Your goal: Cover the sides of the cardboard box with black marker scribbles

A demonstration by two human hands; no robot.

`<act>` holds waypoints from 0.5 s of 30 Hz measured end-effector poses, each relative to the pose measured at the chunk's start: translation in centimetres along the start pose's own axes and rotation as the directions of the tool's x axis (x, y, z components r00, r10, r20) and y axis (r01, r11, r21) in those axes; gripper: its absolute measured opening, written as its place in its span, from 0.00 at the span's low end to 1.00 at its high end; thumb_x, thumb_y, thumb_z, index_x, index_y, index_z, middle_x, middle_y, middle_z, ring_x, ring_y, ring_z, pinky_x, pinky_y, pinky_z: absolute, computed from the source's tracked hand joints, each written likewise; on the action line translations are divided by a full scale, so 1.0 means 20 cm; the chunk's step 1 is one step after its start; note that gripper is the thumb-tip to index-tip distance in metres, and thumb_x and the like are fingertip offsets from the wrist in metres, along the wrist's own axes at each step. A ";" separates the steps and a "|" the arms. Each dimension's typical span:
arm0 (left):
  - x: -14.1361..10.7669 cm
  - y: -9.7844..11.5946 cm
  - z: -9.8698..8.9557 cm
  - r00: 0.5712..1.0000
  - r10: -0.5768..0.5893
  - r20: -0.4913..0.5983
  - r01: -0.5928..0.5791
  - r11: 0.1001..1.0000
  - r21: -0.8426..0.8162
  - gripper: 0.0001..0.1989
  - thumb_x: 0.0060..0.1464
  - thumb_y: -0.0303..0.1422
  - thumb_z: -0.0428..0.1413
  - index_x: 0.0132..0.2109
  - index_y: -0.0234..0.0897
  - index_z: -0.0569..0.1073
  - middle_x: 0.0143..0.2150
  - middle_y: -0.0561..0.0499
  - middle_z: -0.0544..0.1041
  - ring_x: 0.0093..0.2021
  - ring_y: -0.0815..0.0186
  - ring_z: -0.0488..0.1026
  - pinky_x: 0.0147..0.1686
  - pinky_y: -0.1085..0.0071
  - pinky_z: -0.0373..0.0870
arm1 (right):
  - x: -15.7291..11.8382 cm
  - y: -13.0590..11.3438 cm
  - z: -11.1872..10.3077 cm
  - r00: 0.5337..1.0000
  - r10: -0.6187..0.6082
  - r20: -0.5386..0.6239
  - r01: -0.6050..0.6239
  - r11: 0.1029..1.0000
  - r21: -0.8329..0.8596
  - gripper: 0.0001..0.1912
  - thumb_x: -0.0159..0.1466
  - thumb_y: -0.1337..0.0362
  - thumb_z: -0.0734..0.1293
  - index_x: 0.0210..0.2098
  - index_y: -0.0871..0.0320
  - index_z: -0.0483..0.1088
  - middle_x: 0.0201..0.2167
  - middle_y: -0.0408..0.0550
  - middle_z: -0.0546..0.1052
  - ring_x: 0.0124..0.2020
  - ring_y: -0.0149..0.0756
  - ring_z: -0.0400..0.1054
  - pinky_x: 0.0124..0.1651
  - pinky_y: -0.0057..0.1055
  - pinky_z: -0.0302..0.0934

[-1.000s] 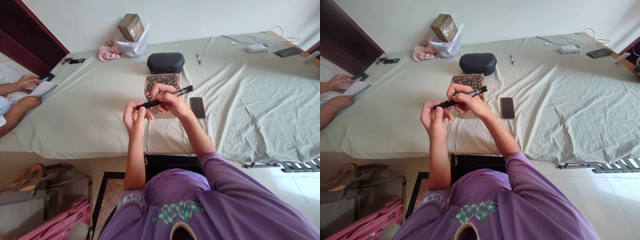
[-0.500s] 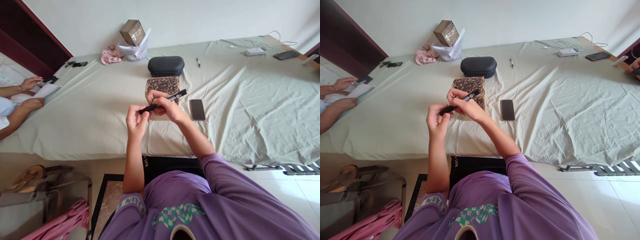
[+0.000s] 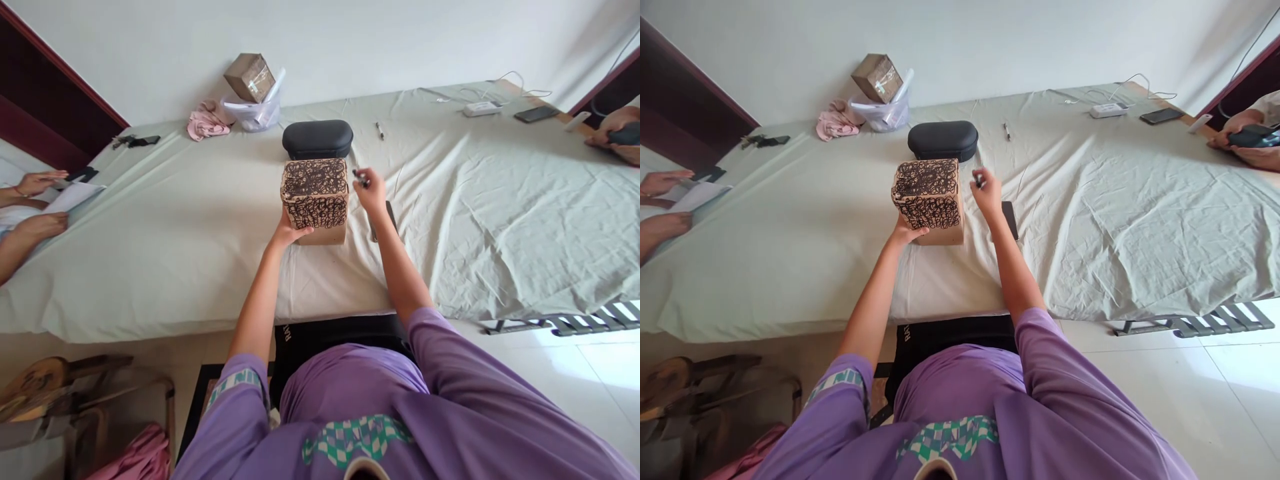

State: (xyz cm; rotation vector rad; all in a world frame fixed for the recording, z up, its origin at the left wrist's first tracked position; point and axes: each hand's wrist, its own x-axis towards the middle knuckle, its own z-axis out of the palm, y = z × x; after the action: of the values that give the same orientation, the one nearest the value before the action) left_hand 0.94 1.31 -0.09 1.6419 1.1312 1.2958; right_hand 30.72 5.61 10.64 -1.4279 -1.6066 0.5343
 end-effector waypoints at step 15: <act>-0.09 -0.14 0.11 0.995 -0.039 0.092 0.048 0.994 -0.099 0.71 0.42 0.63 0.76 0.82 0.38 0.54 0.75 0.26 0.70 0.77 0.30 0.68 0.79 0.28 0.59 | -0.27 0.18 -0.20 0.811 0.584 0.040 -0.414 0.620 -0.667 0.52 0.68 0.50 0.77 0.81 0.64 0.56 0.73 0.80 0.65 0.73 0.71 0.63 0.70 0.61 0.59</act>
State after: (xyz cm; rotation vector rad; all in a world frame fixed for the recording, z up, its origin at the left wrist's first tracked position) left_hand 2.39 0.42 -3.77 1.5770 1.0255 1.2187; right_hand 35.77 0.49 7.97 -2.4701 -1.6498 0.5268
